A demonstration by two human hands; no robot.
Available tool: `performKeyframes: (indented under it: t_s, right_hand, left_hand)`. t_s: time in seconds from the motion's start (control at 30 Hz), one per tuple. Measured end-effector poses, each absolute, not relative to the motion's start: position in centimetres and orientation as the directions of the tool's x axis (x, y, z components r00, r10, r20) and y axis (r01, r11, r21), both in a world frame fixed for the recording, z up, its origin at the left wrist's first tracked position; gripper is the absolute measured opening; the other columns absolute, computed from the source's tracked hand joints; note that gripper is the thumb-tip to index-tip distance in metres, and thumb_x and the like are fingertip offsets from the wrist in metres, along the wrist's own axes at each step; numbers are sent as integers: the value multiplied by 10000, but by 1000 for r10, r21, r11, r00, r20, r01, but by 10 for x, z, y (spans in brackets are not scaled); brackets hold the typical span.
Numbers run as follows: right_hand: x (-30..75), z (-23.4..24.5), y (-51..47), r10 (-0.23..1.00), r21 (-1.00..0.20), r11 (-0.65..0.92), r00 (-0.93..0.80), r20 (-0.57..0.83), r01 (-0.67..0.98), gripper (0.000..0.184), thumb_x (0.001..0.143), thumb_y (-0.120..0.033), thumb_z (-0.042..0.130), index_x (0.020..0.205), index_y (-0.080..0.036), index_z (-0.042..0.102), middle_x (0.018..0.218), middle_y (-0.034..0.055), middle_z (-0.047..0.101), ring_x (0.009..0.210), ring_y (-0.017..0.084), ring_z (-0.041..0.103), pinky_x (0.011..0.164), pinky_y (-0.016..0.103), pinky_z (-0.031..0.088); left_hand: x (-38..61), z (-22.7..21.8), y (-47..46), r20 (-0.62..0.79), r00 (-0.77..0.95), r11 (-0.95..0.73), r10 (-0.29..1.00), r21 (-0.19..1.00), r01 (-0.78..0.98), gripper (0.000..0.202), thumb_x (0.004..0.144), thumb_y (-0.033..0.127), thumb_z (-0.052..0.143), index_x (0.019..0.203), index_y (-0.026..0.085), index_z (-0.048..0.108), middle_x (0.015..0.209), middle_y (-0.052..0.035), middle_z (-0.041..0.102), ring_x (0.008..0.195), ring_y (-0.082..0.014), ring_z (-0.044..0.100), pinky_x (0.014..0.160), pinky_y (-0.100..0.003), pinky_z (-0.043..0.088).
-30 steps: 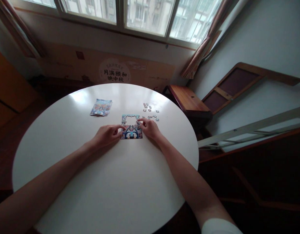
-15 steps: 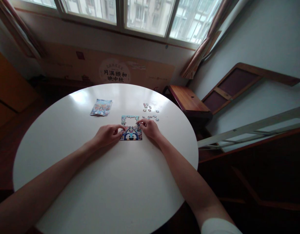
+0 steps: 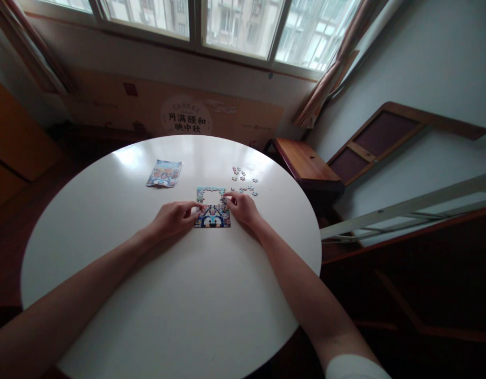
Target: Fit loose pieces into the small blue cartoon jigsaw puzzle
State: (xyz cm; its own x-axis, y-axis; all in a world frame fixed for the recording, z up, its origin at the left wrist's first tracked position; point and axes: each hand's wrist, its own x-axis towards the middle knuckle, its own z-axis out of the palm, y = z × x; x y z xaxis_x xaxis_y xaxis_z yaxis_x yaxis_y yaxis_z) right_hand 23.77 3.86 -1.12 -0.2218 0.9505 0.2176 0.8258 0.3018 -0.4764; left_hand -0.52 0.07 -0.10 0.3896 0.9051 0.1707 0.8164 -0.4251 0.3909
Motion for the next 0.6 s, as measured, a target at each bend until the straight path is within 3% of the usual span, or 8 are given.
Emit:
performKeyframes:
  t_s: [0.2, 0.6]
  right_hand:
    - [237, -8, 38, 954, -482, 291, -215, 208, 826, 291, 868, -235, 545, 1115, -236, 697, 780, 8, 694, 699, 146, 601, 718, 249, 429]
    - [238, -9, 37, 950, -479, 307, -229, 214, 823, 260, 851, -226, 542, 1039, -246, 721, 779, 2, 697, 687, 145, 602, 712, 250, 432]
  left_hand:
    - [-4, -2, 1, 182, 360, -403, 915, 381, 832, 390, 886, 452, 472, 1162, 240, 649, 661, 25, 619, 544, -119, 534, 543, -220, 302]
    - [-5, 0, 1, 171, 384, -420, 907, 389, 820, 358, 880, 446, 482, 1106, 275, 701, 627, 31, 599, 555, -116, 528, 553, -220, 302]
